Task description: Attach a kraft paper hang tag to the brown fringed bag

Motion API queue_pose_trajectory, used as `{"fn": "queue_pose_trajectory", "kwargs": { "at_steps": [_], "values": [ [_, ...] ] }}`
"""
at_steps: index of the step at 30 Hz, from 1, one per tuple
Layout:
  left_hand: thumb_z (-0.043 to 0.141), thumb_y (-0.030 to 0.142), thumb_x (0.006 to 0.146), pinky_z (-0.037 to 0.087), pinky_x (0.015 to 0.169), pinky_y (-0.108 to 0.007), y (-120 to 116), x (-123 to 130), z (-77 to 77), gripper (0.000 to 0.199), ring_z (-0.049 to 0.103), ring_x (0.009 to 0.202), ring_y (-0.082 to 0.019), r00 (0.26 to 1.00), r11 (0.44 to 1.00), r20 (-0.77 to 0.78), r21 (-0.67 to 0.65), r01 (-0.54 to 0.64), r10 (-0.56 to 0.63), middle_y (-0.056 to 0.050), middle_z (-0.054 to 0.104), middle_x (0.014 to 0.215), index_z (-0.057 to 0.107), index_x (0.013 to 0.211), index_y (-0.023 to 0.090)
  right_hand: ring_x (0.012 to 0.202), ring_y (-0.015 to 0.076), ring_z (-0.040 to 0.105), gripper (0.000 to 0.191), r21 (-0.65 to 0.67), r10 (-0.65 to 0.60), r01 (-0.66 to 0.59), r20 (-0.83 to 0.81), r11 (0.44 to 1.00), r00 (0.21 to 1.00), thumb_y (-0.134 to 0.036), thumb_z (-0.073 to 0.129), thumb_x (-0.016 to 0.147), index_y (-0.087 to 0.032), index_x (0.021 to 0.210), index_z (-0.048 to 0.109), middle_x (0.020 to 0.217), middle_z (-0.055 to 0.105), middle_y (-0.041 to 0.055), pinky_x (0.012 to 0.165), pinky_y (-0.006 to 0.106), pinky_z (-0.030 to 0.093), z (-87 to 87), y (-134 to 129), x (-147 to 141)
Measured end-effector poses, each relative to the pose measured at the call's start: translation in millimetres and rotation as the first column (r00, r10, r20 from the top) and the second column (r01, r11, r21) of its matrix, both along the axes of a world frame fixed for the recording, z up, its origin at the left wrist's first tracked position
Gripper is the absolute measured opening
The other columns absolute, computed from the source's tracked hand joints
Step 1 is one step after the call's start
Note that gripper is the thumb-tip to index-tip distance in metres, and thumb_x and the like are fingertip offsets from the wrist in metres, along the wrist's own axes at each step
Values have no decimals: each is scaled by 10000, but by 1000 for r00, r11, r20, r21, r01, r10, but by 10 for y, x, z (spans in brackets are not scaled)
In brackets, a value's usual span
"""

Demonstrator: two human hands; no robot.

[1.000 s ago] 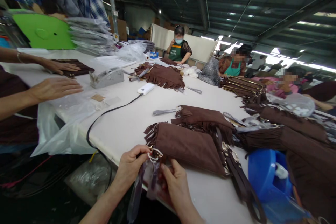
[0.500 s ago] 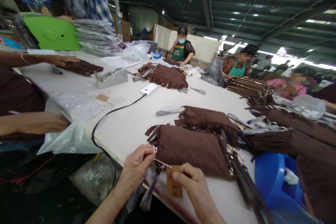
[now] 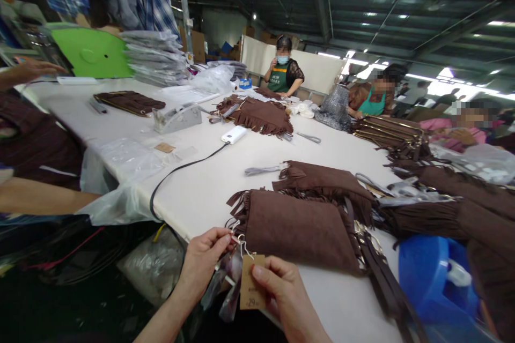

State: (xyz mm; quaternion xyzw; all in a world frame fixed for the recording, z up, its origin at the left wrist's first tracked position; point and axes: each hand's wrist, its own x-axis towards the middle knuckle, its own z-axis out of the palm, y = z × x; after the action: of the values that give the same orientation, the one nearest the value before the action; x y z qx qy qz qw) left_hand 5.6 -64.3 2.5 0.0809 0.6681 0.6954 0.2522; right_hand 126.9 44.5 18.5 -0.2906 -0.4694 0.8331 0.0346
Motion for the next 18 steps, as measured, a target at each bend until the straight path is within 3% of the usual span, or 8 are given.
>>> {"fn": "queue_pose_trajectory", "kwargs": {
  "at_steps": [8, 18],
  "values": [
    [661, 409, 590, 444, 615, -204, -41, 1, -20, 301, 591, 643, -147, 1000, 1000, 20, 5, -9, 9, -29, 686, 684, 678, 741, 148, 561, 106, 496, 356, 21, 24, -25, 18, 999, 1000, -455, 765, 580, -140, 688, 638, 618, 577, -1, 569, 242, 419, -134, -21, 26],
    [640, 404, 595, 424, 585, -210, -32, 6, -11, 280, 562, 610, -142, 1000, 999, -9, -34, 3, -3, -27, 669, 645, 662, 702, 146, 535, 97, 462, 378, 30, 11, -13, 67, 999, 998, -459, 772, 545, -141, 639, 591, 598, 555, -2, 530, 232, 373, -143, -29, 13]
  ]
}}
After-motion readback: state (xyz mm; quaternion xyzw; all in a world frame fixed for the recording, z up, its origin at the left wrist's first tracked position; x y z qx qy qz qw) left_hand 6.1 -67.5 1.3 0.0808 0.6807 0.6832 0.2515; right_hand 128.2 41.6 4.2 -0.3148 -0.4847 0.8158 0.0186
